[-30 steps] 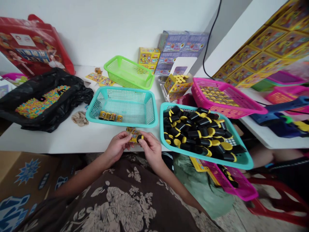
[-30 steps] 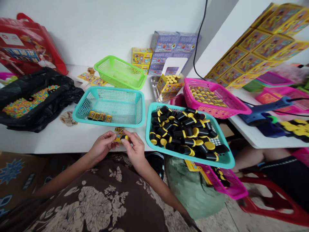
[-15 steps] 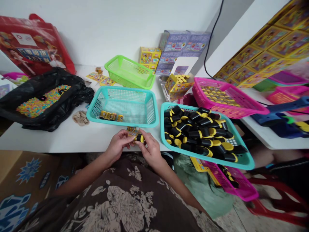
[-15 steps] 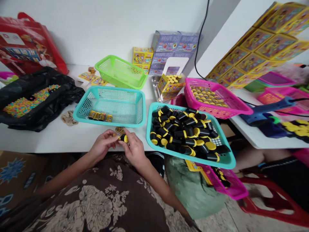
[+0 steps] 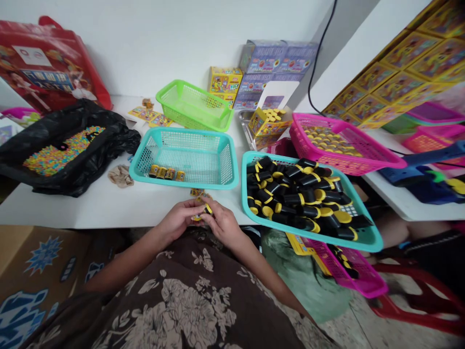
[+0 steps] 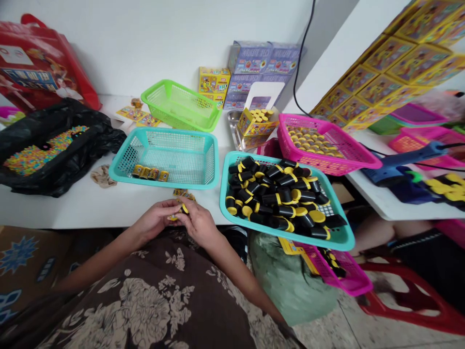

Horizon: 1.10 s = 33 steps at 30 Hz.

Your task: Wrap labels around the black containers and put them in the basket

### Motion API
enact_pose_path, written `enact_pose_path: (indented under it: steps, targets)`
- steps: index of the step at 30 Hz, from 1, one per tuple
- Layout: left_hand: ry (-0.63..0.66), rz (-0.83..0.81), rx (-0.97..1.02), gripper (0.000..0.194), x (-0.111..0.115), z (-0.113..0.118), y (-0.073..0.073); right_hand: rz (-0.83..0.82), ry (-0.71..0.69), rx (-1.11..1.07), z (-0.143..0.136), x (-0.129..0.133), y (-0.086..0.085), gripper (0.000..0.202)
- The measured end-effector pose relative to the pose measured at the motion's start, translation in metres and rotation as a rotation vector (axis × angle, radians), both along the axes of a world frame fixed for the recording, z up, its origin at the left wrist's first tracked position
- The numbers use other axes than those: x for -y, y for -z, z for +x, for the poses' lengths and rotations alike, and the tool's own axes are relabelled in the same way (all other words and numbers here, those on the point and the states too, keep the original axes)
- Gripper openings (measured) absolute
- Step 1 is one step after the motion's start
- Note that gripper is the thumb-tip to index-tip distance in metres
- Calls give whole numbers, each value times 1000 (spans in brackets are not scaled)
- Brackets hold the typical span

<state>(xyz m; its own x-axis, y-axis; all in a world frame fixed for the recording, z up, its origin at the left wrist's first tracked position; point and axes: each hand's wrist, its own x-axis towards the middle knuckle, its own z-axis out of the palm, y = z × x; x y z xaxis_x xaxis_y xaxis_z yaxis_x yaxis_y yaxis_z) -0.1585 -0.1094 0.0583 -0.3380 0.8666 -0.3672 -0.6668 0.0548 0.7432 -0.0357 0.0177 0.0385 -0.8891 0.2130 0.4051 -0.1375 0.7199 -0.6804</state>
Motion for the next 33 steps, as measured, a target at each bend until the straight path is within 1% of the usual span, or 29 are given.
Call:
enact_pose_path:
  steps: [2,4,8,10,13,17,21,26,30,33]
  targets:
    - [-47,26,66,28,-1,1,-1,-7,4,-7,0,-1,-3,48]
    - [-64,33,92,28,-1,2,-1,-12,13,-18,1,-2,-7,45]
    - [-47,33,32,28,0,7,-1,-2,20,-31,2,-3,-12,41]
    - [-27,39,-2,29,1,9,-1,-7,-5,-33,1,-1,-13,38]
    - [1,33,-14,30,1,8,-1,-22,-33,-51,0,0,-11,33]
    - [20,23,-37,35,2,0,-3,-83,39,-90,0,-3,-7,34]
    - [41,26,-90,27,5,-5,-5,-148,37,-71,1,-8,-5,38]
    - [-6,62,84,22,4,1,-6,-81,-30,-54,0,-6,-5,46]
    - [-27,69,97,20,2,2,-8,-40,-52,-29,0,-3,-5,51]
    - [-32,57,93,21,1,2,-7,7,-30,24,2,-1,-7,54]
